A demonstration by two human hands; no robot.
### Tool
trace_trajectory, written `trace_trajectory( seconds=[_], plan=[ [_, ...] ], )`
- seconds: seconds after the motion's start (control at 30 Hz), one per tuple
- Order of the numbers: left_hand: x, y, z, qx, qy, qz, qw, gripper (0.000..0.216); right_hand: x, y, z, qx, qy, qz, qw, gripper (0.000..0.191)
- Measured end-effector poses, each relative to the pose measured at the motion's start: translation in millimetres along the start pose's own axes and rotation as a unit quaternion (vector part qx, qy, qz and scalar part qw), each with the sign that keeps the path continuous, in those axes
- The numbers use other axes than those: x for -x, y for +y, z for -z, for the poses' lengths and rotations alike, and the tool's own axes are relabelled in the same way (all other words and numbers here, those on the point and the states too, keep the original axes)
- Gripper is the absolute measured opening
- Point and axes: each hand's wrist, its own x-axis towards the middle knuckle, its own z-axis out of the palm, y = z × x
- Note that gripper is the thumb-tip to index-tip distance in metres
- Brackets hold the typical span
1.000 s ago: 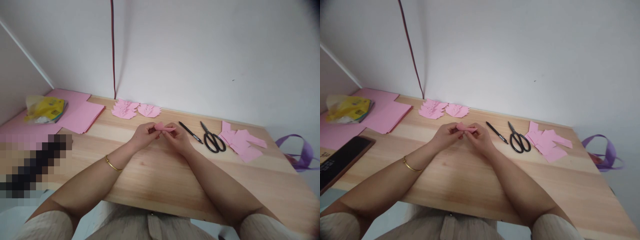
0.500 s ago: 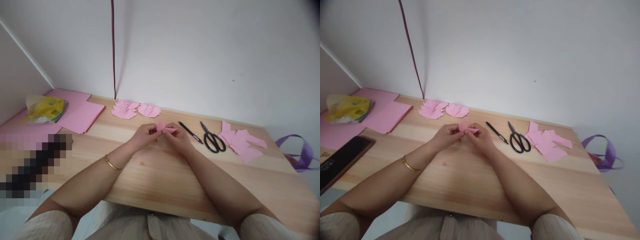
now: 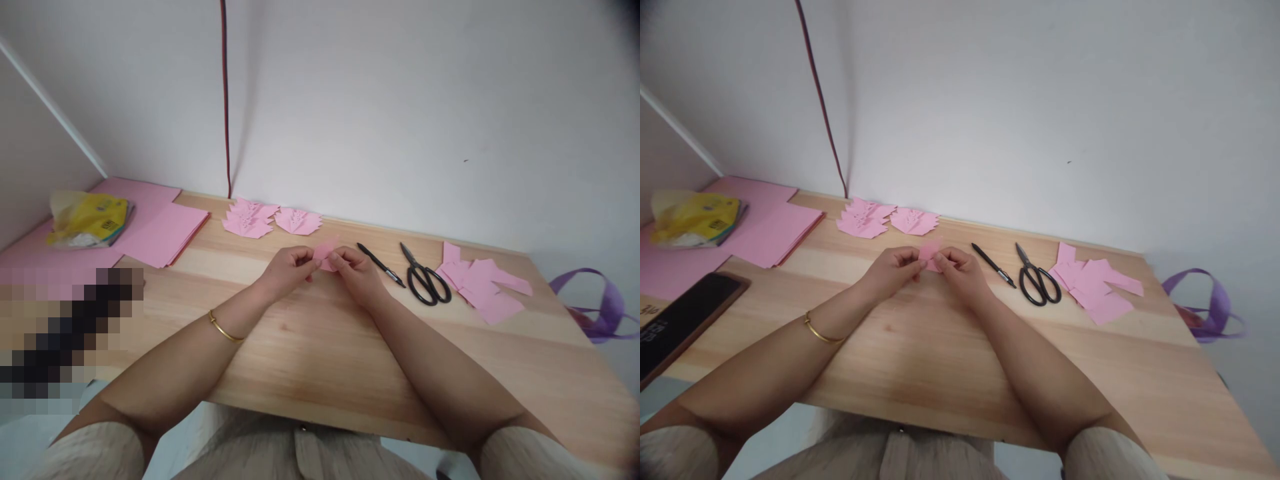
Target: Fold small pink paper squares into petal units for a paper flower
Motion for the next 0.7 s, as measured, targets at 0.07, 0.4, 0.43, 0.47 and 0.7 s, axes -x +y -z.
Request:
trace_trajectory(
  seconds=[0.07,0.4,0.43,0.47,0.7],
  plan=[
    [-0.5,-1.2,0.3,-0.007,0.002,-0.002,1.0,0.019,-0.3,0.1,-0.1,0.002,-0.004,-0.003,1.0,0.026],
    [-1.5,-4.5,1.4,-0.067,-0.018,-0.026,0.997,0.025,-1.0,3.0,-1.7,-0.054,-0.011,-0.009,0.998,0.023],
    [-1.6,-5.4,1.0,-0.083,-0.02,-0.04,0.996,0.024,-1.1,3.4,-2.2,-0.075,-0.018,-0.012,0.997,0.023],
    [-1.9,-6.4,0.7,-0.098,-0.022,-0.053,0.994,0.023,-1.2,3.6,-2.7,-0.093,-0.028,-0.015,0.995,0.023],
    [-3.2,-11.1,-1.4,-0.136,-0.042,-0.09,0.986,0.021,0.0,2.4,-1.9,-0.065,-0.05,-0.013,0.997,0.022]
  ],
)
